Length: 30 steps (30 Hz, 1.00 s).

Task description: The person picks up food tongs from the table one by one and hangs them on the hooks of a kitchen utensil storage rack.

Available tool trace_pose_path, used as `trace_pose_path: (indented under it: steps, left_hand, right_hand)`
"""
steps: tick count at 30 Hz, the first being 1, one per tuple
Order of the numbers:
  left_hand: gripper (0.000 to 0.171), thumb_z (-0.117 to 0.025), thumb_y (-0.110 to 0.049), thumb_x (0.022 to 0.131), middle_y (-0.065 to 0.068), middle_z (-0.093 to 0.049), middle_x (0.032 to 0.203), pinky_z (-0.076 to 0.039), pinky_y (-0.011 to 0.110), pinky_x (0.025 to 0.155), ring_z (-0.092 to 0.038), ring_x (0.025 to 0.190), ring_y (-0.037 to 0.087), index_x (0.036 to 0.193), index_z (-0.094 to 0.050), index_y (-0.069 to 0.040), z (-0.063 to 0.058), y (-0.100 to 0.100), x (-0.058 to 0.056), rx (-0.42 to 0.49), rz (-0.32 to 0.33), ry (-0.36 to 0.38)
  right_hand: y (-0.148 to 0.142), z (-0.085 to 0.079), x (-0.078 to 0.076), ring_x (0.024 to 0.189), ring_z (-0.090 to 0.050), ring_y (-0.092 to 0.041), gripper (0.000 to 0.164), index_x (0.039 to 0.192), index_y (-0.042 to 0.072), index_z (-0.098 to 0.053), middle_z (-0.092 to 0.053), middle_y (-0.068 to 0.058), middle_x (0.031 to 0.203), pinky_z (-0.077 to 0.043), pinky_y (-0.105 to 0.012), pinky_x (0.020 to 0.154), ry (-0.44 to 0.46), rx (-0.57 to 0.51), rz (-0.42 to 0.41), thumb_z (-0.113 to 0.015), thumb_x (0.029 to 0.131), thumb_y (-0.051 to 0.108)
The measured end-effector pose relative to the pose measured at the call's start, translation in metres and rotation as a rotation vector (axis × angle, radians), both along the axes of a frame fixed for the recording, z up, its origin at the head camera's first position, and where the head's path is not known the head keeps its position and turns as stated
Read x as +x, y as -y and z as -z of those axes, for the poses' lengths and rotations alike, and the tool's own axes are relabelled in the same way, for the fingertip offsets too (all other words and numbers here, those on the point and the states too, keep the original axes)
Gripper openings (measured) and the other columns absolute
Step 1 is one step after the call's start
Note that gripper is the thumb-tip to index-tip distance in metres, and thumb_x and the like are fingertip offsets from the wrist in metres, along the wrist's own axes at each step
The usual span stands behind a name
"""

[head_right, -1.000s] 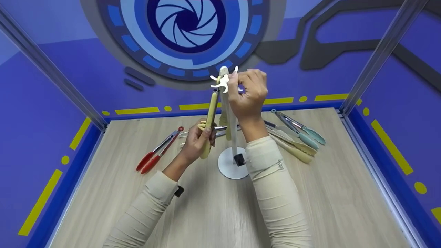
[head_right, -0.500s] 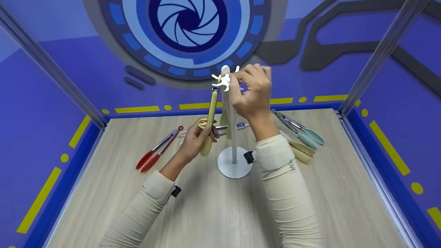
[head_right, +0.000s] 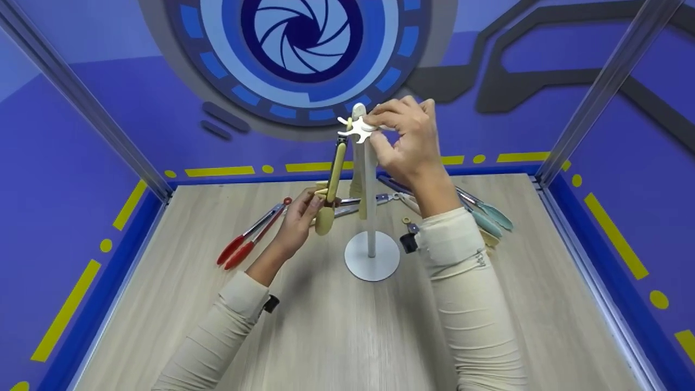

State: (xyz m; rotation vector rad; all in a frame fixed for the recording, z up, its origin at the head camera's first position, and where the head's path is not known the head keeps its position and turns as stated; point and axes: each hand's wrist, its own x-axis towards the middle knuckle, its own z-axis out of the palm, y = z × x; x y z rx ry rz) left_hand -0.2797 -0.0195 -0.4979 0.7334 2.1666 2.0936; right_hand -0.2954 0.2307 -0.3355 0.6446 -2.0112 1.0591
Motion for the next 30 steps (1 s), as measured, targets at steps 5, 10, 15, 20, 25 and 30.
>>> trace_pose_path:
  steps: [5, 10, 15, 20, 25, 30]
  left_hand:
    - [0.041, -0.037, -0.02, 0.117, 0.026, -0.061, 0.146, -0.048, 0.048, 0.121, -0.059, 0.142, 0.037, 0.15, -0.046, 0.004, 0.008, 0.011, 0.001, 0.008, -0.025, 0.014]
    - [0.04, -0.035, -0.015, 0.117, 0.033, -0.06, 0.141, -0.051, 0.043, 0.116, -0.059, 0.138, 0.042, 0.149, -0.046, 0.006, 0.018, 0.023, 0.002, 0.03, -0.055, 0.017]
    - [0.041, -0.036, -0.016, 0.117, 0.035, -0.061, 0.139, -0.053, 0.033, 0.112, -0.06, 0.136, 0.044, 0.147, -0.047, 0.009, 0.028, 0.033, 0.003, 0.054, -0.098, 0.039]
    - [0.041, -0.035, -0.018, 0.117, 0.031, -0.064, 0.138, -0.054, 0.03, 0.109, -0.061, 0.136, 0.041, 0.147, -0.049, 0.006, 0.035, 0.043, 0.005, 0.026, -0.122, 0.052]
    - [0.039, -0.036, -0.02, 0.117, 0.031, -0.064, 0.139, -0.052, 0.053, 0.114, -0.063, 0.135, 0.04, 0.145, -0.051, 0.004, 0.043, 0.052, 0.006, 0.022, -0.146, 0.063]
    - [0.038, -0.037, -0.018, 0.117, 0.032, -0.065, 0.137, -0.05, 0.063, 0.112, -0.064, 0.132, 0.044, 0.143, -0.052, 0.005, 0.05, 0.059, 0.009, 0.029, -0.167, 0.065]
  right_hand:
    - [-0.007, -0.004, 0.0, 0.102, -0.049, 0.01, 0.033, 0.106, 0.011, -0.086, -0.081, -0.015, 0.109, -0.018, -0.031, 0.096, 0.045, 0.074, -0.025, -0.062, 0.085, 0.02]
    - [-0.011, -0.007, 0.0, 0.102, -0.047, 0.009, 0.035, 0.109, 0.011, -0.085, -0.08, -0.016, 0.111, -0.017, -0.032, 0.096, 0.068, 0.108, -0.057, -0.063, 0.084, 0.022]
    - [-0.013, -0.008, -0.001, 0.103, -0.047, 0.007, 0.035, 0.112, 0.011, -0.085, -0.077, -0.016, 0.112, -0.017, -0.032, 0.098, 0.094, 0.131, -0.093, -0.063, 0.085, 0.02]
    - [-0.017, -0.005, -0.002, 0.115, -0.051, 0.006, 0.037, 0.117, 0.014, -0.083, -0.076, -0.016, 0.117, -0.021, -0.034, 0.109, 0.085, 0.156, -0.104, -0.063, 0.087, 0.02]
    - [-0.022, 0.0, -0.001, 0.121, -0.054, 0.005, 0.042, 0.126, 0.018, -0.079, -0.076, -0.016, 0.128, -0.024, -0.035, 0.108, 0.122, 0.147, -0.124, -0.061, 0.089, 0.02]
    - [-0.022, -0.001, 0.0, 0.116, -0.052, 0.004, 0.042, 0.128, 0.02, -0.078, -0.075, -0.016, 0.128, -0.024, -0.033, 0.101, 0.166, 0.137, -0.137, -0.062, 0.09, 0.02]
